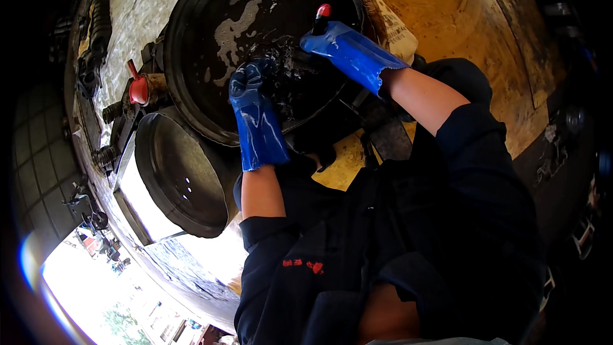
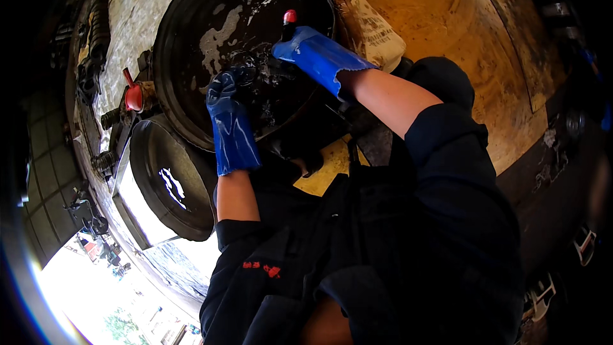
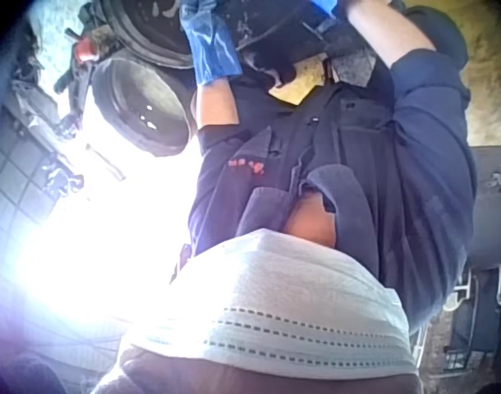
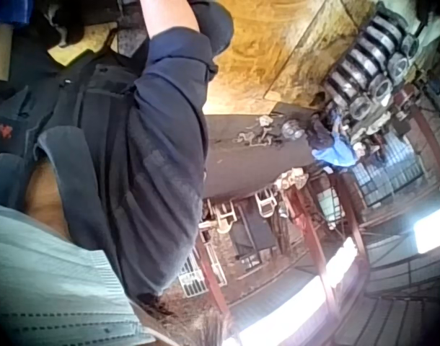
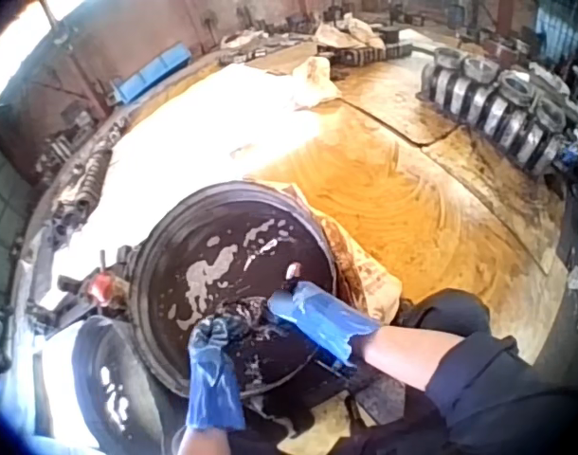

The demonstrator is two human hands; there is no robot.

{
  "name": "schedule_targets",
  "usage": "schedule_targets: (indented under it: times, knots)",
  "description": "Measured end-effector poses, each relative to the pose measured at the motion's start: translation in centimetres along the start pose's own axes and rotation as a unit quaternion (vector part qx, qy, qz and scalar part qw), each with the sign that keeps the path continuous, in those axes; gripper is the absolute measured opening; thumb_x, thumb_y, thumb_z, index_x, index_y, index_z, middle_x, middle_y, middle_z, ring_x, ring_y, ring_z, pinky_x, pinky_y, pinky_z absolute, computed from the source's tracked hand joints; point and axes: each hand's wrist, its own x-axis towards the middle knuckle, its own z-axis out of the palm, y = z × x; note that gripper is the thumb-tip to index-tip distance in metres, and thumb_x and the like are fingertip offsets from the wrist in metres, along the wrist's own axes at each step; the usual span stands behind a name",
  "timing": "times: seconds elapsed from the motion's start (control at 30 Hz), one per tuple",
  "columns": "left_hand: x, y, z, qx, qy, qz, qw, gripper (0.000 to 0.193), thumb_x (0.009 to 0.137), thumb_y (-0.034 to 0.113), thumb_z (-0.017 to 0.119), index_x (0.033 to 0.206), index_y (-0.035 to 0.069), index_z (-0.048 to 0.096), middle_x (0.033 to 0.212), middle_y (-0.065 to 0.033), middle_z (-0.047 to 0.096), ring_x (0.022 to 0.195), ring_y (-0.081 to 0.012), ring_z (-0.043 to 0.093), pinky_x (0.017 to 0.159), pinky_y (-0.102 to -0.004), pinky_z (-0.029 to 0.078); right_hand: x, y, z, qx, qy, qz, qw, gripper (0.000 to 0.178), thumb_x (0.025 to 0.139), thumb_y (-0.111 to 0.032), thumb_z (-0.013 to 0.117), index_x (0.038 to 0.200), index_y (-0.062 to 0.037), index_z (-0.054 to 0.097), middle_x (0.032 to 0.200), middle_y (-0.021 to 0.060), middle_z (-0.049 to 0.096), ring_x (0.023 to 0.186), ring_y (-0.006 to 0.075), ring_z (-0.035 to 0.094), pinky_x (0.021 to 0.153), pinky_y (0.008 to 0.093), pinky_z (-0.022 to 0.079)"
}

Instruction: The person uses a red-handled brush to scrub small, dark metal rings inside a large black basin filled with a dark liquid. The person repeatedly dips the rings into the liquid, scrubs them, and places them into a white paper bag. The process is repeated for several rings throughout the video.

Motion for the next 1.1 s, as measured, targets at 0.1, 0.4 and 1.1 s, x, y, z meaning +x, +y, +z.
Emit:
schedule_targets:
  times: [0.1, 0.4, 1.1]
  knots:
    - [0.5, -0.3, -0.9, -0.098, 0.021, 0.025, 0.995, 0.022, 0.099, 0.014, 0.068, 0.116, 0.000, 0.069, 0.108, -0.0153, 0.075, 0.094, -0.0253, 0.072, 0.086, -0.0376, 0.060, 0.2, -0.8, 0.7, -0.049, -0.017, -0.004, 0.999, 0.036, 0.087, -0.040, 0.073, 0.108, -0.0100, 0.075, 0.097, 0.0066, 0.075, 0.091, 0.0154, 0.068, 0.087, 0.0319, 0.052]
    - [-2.3, 2.4, 0.8, 0.112, -0.055, -0.089, 0.988, 0.033, 0.103, 0.027, 0.063, 0.123, 0.002, 0.064, 0.114, -0.0126, 0.074, 0.099, -0.0248, 0.070, 0.087, -0.0356, 0.056, -3.2, -4.4, 0.2, -0.233, -0.084, 0.016, 0.969, 0.053, 0.087, -0.055, 0.072, 0.120, -0.0130, 0.071, 0.106, 0.0113, 0.073, 0.100, 0.0235, 0.070, 0.095, 0.0392, 0.055]
    - [-1.5, 2.0, -0.2, 0.032, -0.009, -0.130, 0.991, 0.026, 0.100, 0.014, 0.065, 0.119, -0.003, 0.067, 0.110, -0.0139, 0.074, 0.097, -0.0249, 0.072, 0.088, -0.0367, 0.059, -1.0, -1.8, 1.0, -0.249, 0.041, -0.228, 0.940, 0.028, 0.091, -0.034, 0.073, 0.113, -0.0164, 0.075, 0.100, 0.0071, 0.076, 0.096, 0.0240, 0.074, 0.089, 0.0371, 0.059]
